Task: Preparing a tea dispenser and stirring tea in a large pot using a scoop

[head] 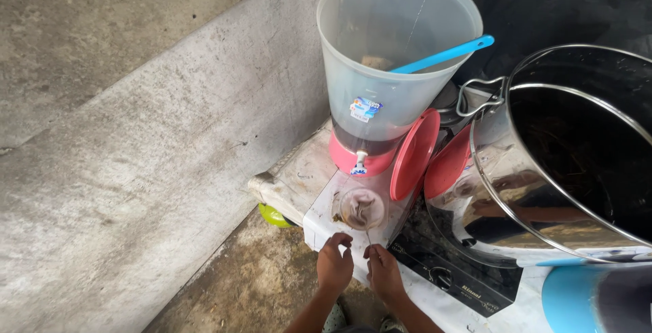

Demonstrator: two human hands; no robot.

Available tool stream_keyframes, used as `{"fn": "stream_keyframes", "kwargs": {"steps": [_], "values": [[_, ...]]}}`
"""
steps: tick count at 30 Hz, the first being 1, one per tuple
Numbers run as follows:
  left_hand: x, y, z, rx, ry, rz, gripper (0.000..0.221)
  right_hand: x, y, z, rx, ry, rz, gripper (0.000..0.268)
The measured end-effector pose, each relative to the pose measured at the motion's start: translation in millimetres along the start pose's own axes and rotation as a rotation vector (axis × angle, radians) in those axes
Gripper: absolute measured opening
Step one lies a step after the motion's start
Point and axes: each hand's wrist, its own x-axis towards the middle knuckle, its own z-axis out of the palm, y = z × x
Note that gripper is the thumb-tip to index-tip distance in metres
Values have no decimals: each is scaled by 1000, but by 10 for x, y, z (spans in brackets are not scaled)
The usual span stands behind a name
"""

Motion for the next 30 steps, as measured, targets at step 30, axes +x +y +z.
{"fn": "stream_keyframes", "kwargs": {"steps": [30], "values": [[666, 331, -367, 791, -36, 685, 49, -93, -150, 76, -14, 38, -4, 35]]}}
